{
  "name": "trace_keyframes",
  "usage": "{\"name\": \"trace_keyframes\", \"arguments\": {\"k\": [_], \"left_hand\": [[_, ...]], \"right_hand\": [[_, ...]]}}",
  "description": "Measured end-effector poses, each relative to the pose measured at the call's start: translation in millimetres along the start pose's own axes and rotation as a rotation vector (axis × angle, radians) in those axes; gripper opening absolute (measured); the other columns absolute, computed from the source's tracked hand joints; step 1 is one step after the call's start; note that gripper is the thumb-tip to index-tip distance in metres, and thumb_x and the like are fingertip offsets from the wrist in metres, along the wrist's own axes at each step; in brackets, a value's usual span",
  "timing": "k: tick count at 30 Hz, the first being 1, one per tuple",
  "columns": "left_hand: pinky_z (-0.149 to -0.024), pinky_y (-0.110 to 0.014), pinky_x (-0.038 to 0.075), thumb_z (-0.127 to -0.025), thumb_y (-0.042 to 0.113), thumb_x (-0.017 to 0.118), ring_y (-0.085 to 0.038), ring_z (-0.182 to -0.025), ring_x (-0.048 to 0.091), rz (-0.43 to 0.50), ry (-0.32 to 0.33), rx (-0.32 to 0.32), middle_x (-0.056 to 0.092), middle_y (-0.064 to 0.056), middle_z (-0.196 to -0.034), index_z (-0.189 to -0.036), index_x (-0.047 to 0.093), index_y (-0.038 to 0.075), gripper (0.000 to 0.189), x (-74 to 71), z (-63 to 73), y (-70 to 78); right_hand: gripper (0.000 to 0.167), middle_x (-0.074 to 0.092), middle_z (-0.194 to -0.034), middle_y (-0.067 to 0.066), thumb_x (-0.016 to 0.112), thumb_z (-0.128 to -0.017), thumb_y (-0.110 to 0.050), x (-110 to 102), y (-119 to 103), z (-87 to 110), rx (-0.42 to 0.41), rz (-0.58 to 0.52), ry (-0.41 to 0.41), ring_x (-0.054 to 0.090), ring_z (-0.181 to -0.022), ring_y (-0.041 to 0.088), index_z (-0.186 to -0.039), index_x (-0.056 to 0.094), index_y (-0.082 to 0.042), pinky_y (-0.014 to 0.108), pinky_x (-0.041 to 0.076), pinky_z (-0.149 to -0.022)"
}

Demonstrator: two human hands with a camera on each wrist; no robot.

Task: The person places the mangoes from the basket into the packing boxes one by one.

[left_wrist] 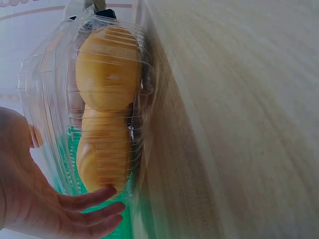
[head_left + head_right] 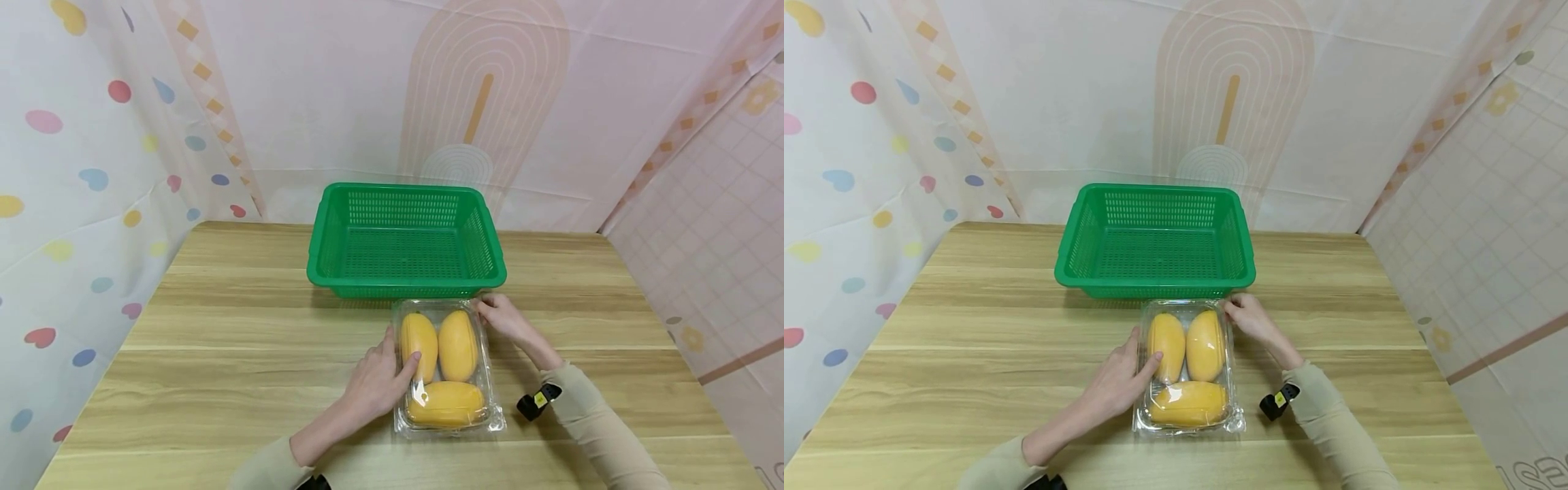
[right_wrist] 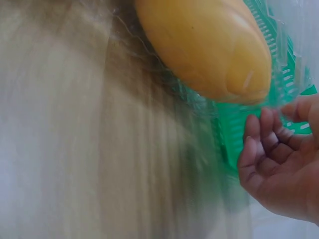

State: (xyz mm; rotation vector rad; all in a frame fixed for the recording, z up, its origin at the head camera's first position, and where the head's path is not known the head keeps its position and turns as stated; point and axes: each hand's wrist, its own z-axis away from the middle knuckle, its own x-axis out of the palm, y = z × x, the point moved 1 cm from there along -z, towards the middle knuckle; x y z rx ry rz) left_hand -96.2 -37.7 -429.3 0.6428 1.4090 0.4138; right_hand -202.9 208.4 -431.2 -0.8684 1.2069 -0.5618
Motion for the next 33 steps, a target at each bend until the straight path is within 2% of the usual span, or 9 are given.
{"name": "trace_keyframes", "arguments": {"k": [7, 11, 16, 26, 33], "left_hand": [[-0.088, -0.05, 0.051, -0.096, 0.047, 0.045, -0.041, -0.108, 0.059, -0.001, -0.002, 0.005, 0.061, -0.027, -0.119, -0.143, 0.028, -0.011, 0.077, 0.6, -0.9, -0.7], [-0.09, -0.051, 0.05, -0.095, 0.047, 0.045, -0.043, -0.11, 0.059, 0.0, 0.008, 0.014, 0.06, -0.029, -0.121, -0.143, 0.028, -0.011, 0.077, 1.1, -1.1, -0.6], [-0.089, -0.051, 0.051, -0.095, 0.047, 0.045, -0.044, -0.11, 0.058, -0.007, 0.019, 0.02, 0.058, -0.031, -0.123, -0.143, 0.028, -0.012, 0.077, 1.3, -1.4, -0.4], [-0.088, -0.05, 0.051, -0.095, 0.047, 0.046, -0.043, -0.109, 0.059, -0.015, 0.013, 0.016, 0.06, -0.03, -0.121, -0.143, 0.029, -0.011, 0.077, 1.4, -1.5, -0.6], [-0.088, -0.05, 0.051, -0.095, 0.047, 0.045, -0.041, -0.108, 0.06, -0.01, 0.013, 0.012, 0.063, -0.025, -0.119, -0.143, 0.028, -0.011, 0.077, 1.4, -1.8, -0.8]], "right_hand": [[0.031, 0.053, -0.063, 0.002, 0.044, -0.097, -0.006, 3, 1, -1.6, -0.043, -0.046, 0.017, 0.046, -0.06, 0.009, -0.073, 0.056, 0.01, 0.026, 0.042, -0.058], [0.032, 0.049, -0.062, -0.001, 0.045, -0.097, -0.007, 3, 2, -1.6, -0.033, -0.062, 0.012, 0.045, -0.06, 0.01, -0.073, 0.055, 0.01, 0.025, 0.04, -0.057], [0.03, 0.047, -0.062, -0.003, 0.045, -0.098, -0.011, 1, 5, -1.6, -0.03, -0.061, -0.017, 0.045, -0.059, 0.008, -0.074, 0.055, 0.005, 0.026, 0.041, -0.057], [0.031, 0.049, -0.069, -0.004, 0.035, -0.103, -0.018, -1, 9, 1.2, 0.022, -0.168, -0.097, 0.048, -0.062, 0.005, -0.081, 0.05, -0.002, 0.025, 0.044, -0.061], [0.029, 0.051, -0.074, -0.001, 0.038, -0.102, -0.017, -8, 10, 12.6, 0.026, -0.117, -0.165, 0.05, -0.07, 0.01, -0.088, 0.051, 0.005, 0.027, 0.048, -0.065]]}}
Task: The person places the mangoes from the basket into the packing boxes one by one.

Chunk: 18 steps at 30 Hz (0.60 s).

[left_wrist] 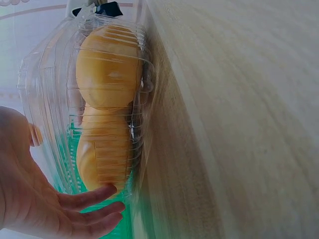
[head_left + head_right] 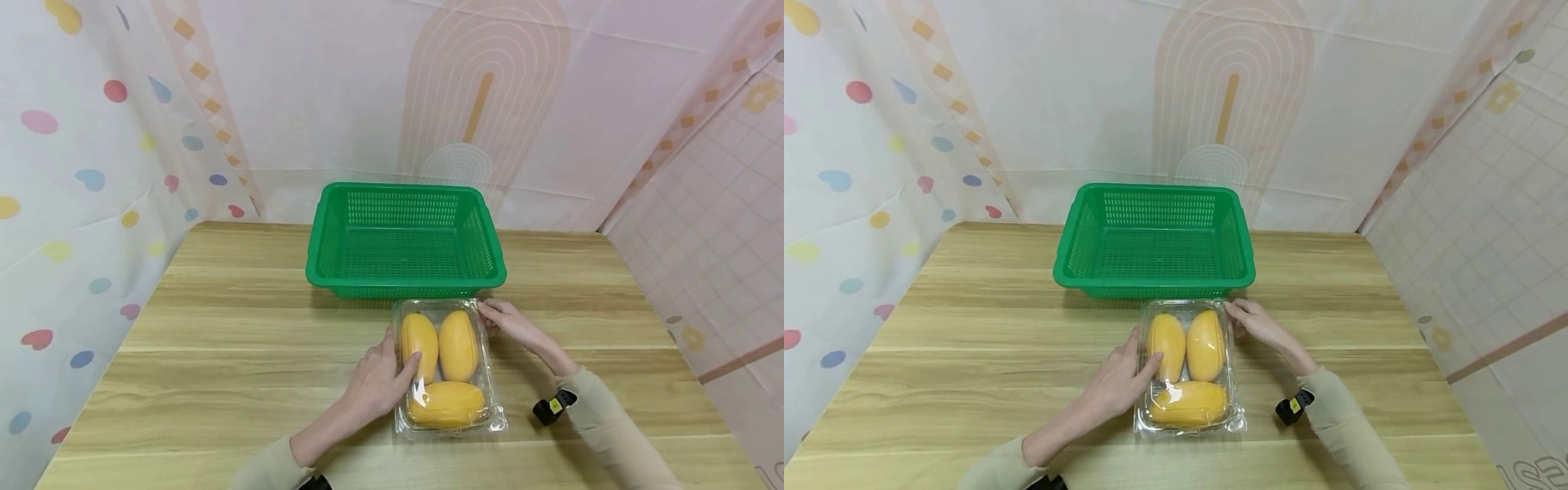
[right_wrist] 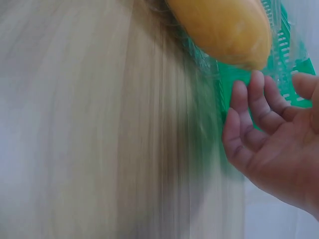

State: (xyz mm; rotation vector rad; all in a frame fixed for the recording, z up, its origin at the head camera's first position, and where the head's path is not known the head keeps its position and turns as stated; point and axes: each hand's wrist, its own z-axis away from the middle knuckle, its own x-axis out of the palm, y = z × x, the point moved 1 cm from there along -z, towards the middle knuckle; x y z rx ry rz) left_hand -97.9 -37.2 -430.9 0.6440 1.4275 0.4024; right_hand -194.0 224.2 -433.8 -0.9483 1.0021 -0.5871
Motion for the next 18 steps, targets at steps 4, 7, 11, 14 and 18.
{"name": "trace_keyframes", "arguments": {"k": [4, 7, 11, 14, 18], "left_hand": [[-0.087, -0.049, 0.051, -0.095, 0.047, 0.046, -0.039, -0.107, 0.06, 0.002, 0.003, 0.002, 0.065, -0.022, -0.117, -0.143, 0.029, -0.011, 0.077, 0.4, 0.3, -0.3], [-0.086, -0.048, 0.052, -0.095, 0.047, 0.046, -0.039, -0.106, 0.061, -0.002, 0.006, 0.002, 0.065, -0.021, -0.116, -0.142, 0.029, -0.011, 0.077, 0.5, 0.1, -0.3], [-0.086, -0.048, 0.052, -0.095, 0.047, 0.046, -0.038, -0.105, 0.061, -0.002, 0.007, 0.003, 0.065, -0.021, -0.116, -0.142, 0.029, -0.011, 0.076, 0.4, 0.2, -0.1], [-0.087, -0.048, 0.051, -0.095, 0.047, 0.046, -0.039, -0.105, 0.061, 0.0, 0.004, 0.004, 0.065, -0.021, -0.116, -0.143, 0.029, -0.011, 0.077, 0.5, 0.4, 0.1], [-0.087, -0.048, 0.051, -0.096, 0.047, 0.045, -0.039, -0.106, 0.06, 0.0, 0.012, 0.005, 0.065, -0.022, -0.117, -0.143, 0.028, -0.011, 0.077, 0.3, 0.6, 0.0]], "right_hand": [[0.03, 0.054, -0.077, 0.001, 0.04, -0.102, -0.02, -5, 4, 8.0, -0.018, 0.029, -0.095, 0.054, -0.073, 0.012, -0.09, 0.051, 0.005, 0.029, 0.052, -0.069], [0.031, 0.058, -0.082, 0.003, 0.042, -0.101, -0.024, -10, 10, 14.0, -0.047, 0.049, -0.192, 0.059, -0.077, 0.013, -0.094, 0.054, 0.004, 0.031, 0.053, -0.073], [0.031, 0.06, -0.088, 0.002, 0.045, -0.1, -0.024, -13, 16, 23.1, -0.064, 0.008, -0.369, 0.061, -0.082, 0.013, -0.1, 0.055, 0.005, 0.03, 0.053, -0.078], [0.031, 0.06, -0.092, 0.002, 0.045, -0.099, -0.023, -13, 18, 31.4, -0.075, -0.019, -0.493, 0.06, -0.085, 0.013, -0.101, 0.055, 0.006, 0.029, 0.052, -0.08], [0.033, 0.062, -0.092, 0.004, 0.048, -0.098, -0.025, -10, 16, 42.3, -0.09, -0.011, -0.575, 0.06, -0.085, 0.011, -0.099, 0.055, 0.007, 0.029, 0.052, -0.08]]}}
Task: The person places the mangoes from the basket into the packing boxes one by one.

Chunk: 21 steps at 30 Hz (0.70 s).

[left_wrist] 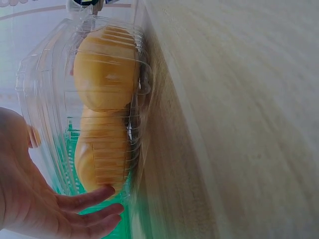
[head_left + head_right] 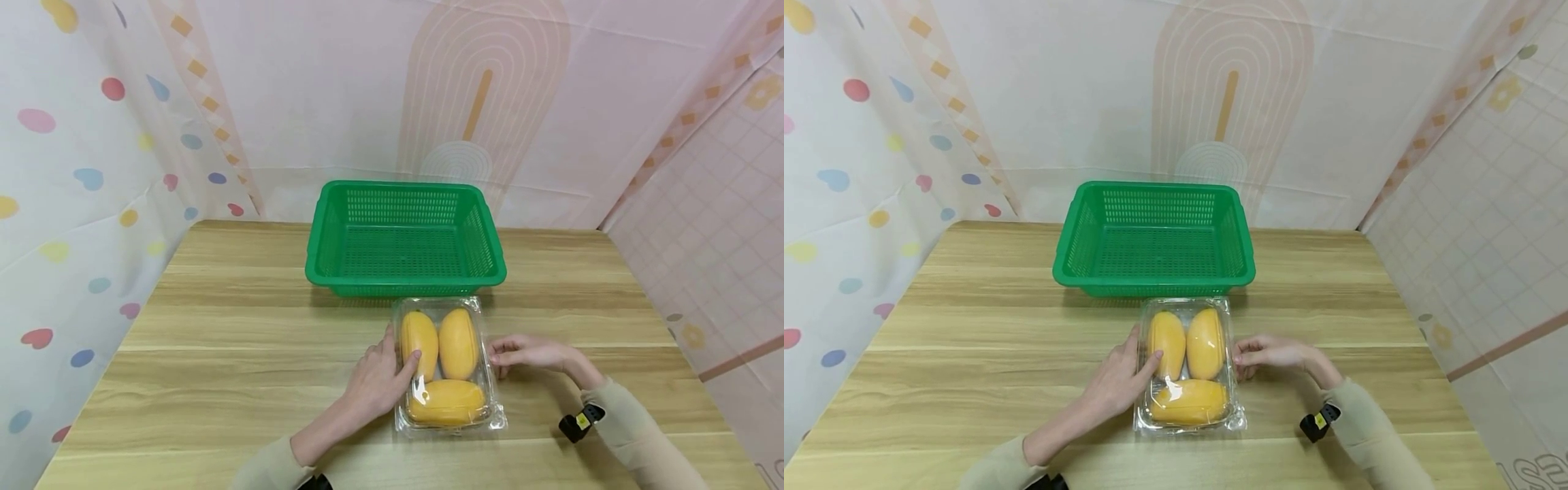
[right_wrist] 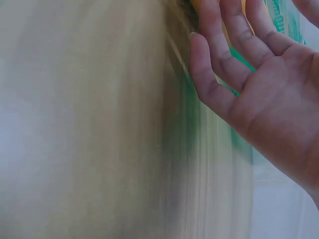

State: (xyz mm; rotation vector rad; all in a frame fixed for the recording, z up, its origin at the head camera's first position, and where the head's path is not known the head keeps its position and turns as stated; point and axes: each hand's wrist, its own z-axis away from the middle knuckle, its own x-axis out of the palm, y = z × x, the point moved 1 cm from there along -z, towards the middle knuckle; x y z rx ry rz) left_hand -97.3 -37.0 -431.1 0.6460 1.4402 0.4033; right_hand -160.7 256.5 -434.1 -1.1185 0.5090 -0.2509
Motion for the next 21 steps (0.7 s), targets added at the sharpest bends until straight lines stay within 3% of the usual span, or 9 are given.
{"name": "trace_keyframes", "arguments": {"k": [5, 10, 14, 18, 21], "left_hand": [[-0.086, -0.049, 0.052, -0.096, 0.047, 0.045, -0.041, -0.106, 0.06, -0.008, 0.013, -0.003, 0.064, -0.025, -0.117, -0.143, 0.029, -0.01, 0.077, 0.2, -0.1, 0.1], [-0.085, -0.049, 0.052, -0.095, 0.048, 0.045, -0.041, -0.106, 0.06, -0.011, 0.014, -0.005, 0.063, -0.028, -0.117, -0.143, 0.029, -0.01, 0.077, 0.8, -0.7, 0.3], [-0.085, -0.049, 0.052, -0.095, 0.047, 0.045, -0.041, -0.106, 0.06, -0.012, 0.017, -0.005, 0.063, -0.027, -0.117, -0.143, 0.029, -0.01, 0.076, 1.3, -0.6, 0.1], [-0.084, -0.049, 0.052, -0.095, 0.048, 0.045, -0.041, -0.105, 0.061, -0.016, 0.02, -0.006, 0.063, -0.027, -0.117, -0.143, 0.03, -0.01, 0.076, 1.8, -0.4, 0.1], [-0.084, -0.049, 0.052, -0.095, 0.048, 0.045, -0.041, -0.104, 0.061, -0.012, 0.017, -0.007, 0.063, -0.026, -0.117, -0.143, 0.029, -0.01, 0.076, 2.0, -0.1, 0.5]], "right_hand": [[0.039, 0.064, -0.091, 0.007, 0.051, -0.096, -0.029, 12, -5, 8.5, 0.034, -0.028, -0.04, 0.061, -0.084, 0.01, -0.096, 0.056, 0.01, 0.029, 0.051, -0.081], [0.042, 0.064, -0.088, -0.001, 0.053, -0.095, -0.03, 25, -8, 15.0, 0.03, -0.08, -0.092, 0.061, -0.083, 0.007, -0.095, 0.055, 0.013, 0.027, 0.053, -0.081], [0.044, 0.058, -0.079, -0.009, 0.056, -0.093, -0.028, 37, -8, 16.6, 0.022, -0.095, -0.142, 0.052, -0.071, -0.001, -0.09, 0.053, 0.016, 0.016, 0.047, -0.068], [0.045, 0.054, -0.071, -0.013, 0.058, -0.091, -0.026, 47, -9, 16.7, 0.009, -0.103, -0.14, 0.042, -0.061, -0.003, -0.084, 0.053, 0.018, 0.012, 0.037, -0.059], [0.043, 0.06, -0.07, -0.013, 0.06, -0.091, -0.023, 52, -8, 18.2, 0.01, -0.161, -0.134, 0.047, -0.061, -0.004, -0.086, 0.055, 0.019, 0.012, 0.041, -0.06]]}}
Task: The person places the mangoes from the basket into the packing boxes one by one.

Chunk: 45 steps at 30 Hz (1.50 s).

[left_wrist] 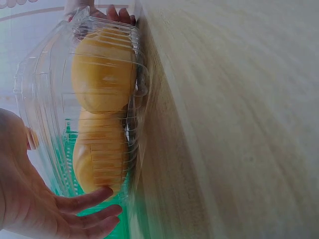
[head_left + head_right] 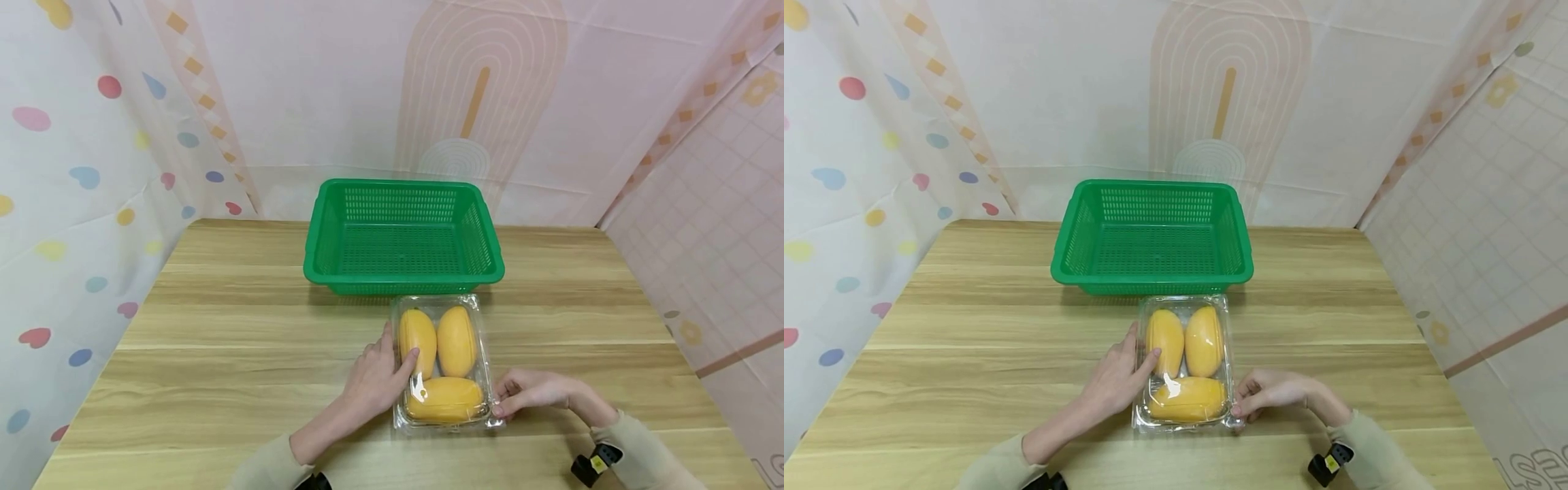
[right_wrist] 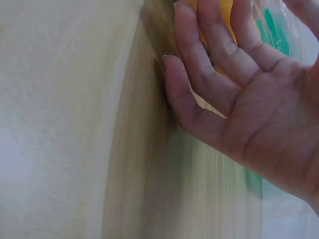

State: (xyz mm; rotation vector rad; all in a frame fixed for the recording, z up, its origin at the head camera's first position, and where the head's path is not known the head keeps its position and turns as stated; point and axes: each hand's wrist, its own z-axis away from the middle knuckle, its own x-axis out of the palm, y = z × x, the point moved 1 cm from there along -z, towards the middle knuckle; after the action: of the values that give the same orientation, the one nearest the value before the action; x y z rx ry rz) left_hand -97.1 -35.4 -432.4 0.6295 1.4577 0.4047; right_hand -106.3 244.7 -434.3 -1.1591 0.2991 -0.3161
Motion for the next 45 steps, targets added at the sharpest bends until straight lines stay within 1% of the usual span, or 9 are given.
{"name": "trace_keyframes", "arguments": {"k": [6, 12, 14, 18, 20, 26, 29, 35, 45], "left_hand": [[-0.085, -0.049, 0.052, -0.095, 0.047, 0.045, -0.041, -0.105, 0.061, 0.007, -0.004, 0.001, 0.064, -0.025, -0.116, -0.143, 0.029, -0.01, 0.076, 0.4, 0.5, -0.6], [-0.083, -0.048, 0.052, -0.095, 0.048, 0.045, -0.04, -0.104, 0.061, 0.001, -0.002, 0.009, 0.064, -0.025, -0.116, -0.143, 0.029, -0.01, 0.077, 1.3, 0.3, -1.1], [-0.083, -0.048, 0.053, -0.095, 0.048, 0.045, -0.04, -0.103, 0.061, -0.002, 0.004, 0.011, 0.064, -0.025, -0.116, -0.143, 0.029, -0.01, 0.077, 1.2, 0.0, -1.3], [-0.081, -0.048, 0.053, -0.095, 0.048, 0.045, -0.04, -0.102, 0.062, -0.006, 0.01, 0.014, 0.063, -0.026, -0.116, -0.143, 0.03, -0.01, 0.077, 1.2, -0.4, -1.2], [-0.081, -0.048, 0.053, -0.095, 0.048, 0.045, -0.04, -0.102, 0.062, -0.007, 0.008, 0.014, 0.063, -0.026, -0.117, -0.143, 0.029, -0.01, 0.077, 1.5, -0.3, -1.2], [-0.082, -0.048, 0.053, -0.095, 0.047, 0.045, -0.04, -0.103, 0.061, -0.001, 0.003, 0.006, 0.064, -0.025, -0.117, -0.143, 0.029, -0.01, 0.076, 1.6, -0.1, -1.1], [-0.083, -0.049, 0.052, -0.095, 0.048, 0.045, -0.04, -0.104, 0.061, 0.003, 0.001, 0.008, 0.064, -0.025, -0.117, -0.143, 0.029, -0.01, 0.077, 1.4, 0.1, -0.8], [-0.083, -0.048, 0.052, -0.095, 0.048, 0.043, -0.039, -0.103, 0.061, -0.002, -0.004, 0.011, 0.065, -0.022, -0.115, -0.144, 0.028, -0.01, 0.077, 1.6, 0.3, -0.4], [-0.086, -0.049, 0.052, -0.095, 0.049, 0.044, -0.039, -0.106, 0.06, 0.004, -0.007, 0.011, 0.065, -0.021, -0.118, -0.144, 0.027, -0.01, 0.077, 1.0, -0.4, -1.3]], "right_hand": [[0.04, 0.074, -0.082, -0.007, 0.057, -0.09, -0.013, 7, 2, 1.4, -0.005, -0.157, -0.02, 0.063, -0.076, 0.001, -0.094, 0.052, 0.027, 0.016, 0.048, -0.075], [0.041, 0.071, -0.074, -0.012, 0.058, -0.086, -0.009, 14, 1, 1.3, 0.036, -0.15, 0.076, 0.055, -0.067, -0.001, -0.088, 0.049, 0.03, 0.013, 0.04, -0.065], [0.038, 0.071, -0.072, -0.012, 0.058, -0.085, -0.009, 15, -1, 0.8, 0.06, -0.152, 0.108, 0.054, -0.066, -0.001, -0.086, 0.052, 0.028, 0.013, 0.039, -0.063], [0.021, 0.07, -0.069, -0.01, 0.06, -0.081, -0.007, 17, -4, -0.1, 0.094, -0.159, 0.158, 0.055, -0.066, 0.001, -0.078, 0.064, 0.012, 0.014, 0.04, -0.062], [0.019, 0.07, -0.069, -0.01, 0.06, -0.081, -0.007, 18, -5, -0.3, 0.102, -0.163, 0.165, 0.055, -0.066, 0.0, -0.077, 0.065, 0.011, 0.014, 0.04, -0.061], [0.04, 0.07, -0.069, -0.013, 0.058, -0.082, -0.007, 19, -8, -0.8, 0.084, -0.176, 0.134, 0.054, -0.065, -0.001, -0.088, 0.048, 0.032, 0.015, 0.04, -0.063], [0.039, 0.069, -0.069, -0.014, 0.056, -0.081, -0.004, 19, -8, -1.9, 0.064, -0.174, 0.12, 0.057, -0.066, 0.0, -0.088, 0.045, 0.033, 0.016, 0.042, -0.067], [0.038, 0.069, -0.067, -0.015, 0.055, -0.079, -0.002, 19, -8, -4.7, 0.034, -0.183, 0.106, 0.056, -0.061, -0.001, -0.083, 0.042, 0.034, 0.014, 0.039, -0.062], [0.038, 0.07, -0.072, -0.014, 0.058, -0.085, -0.007, 13, -7, -2.9, 0.057, -0.13, 0.065, 0.054, -0.065, -0.002, -0.09, 0.05, 0.029, 0.013, 0.04, -0.064]]}}
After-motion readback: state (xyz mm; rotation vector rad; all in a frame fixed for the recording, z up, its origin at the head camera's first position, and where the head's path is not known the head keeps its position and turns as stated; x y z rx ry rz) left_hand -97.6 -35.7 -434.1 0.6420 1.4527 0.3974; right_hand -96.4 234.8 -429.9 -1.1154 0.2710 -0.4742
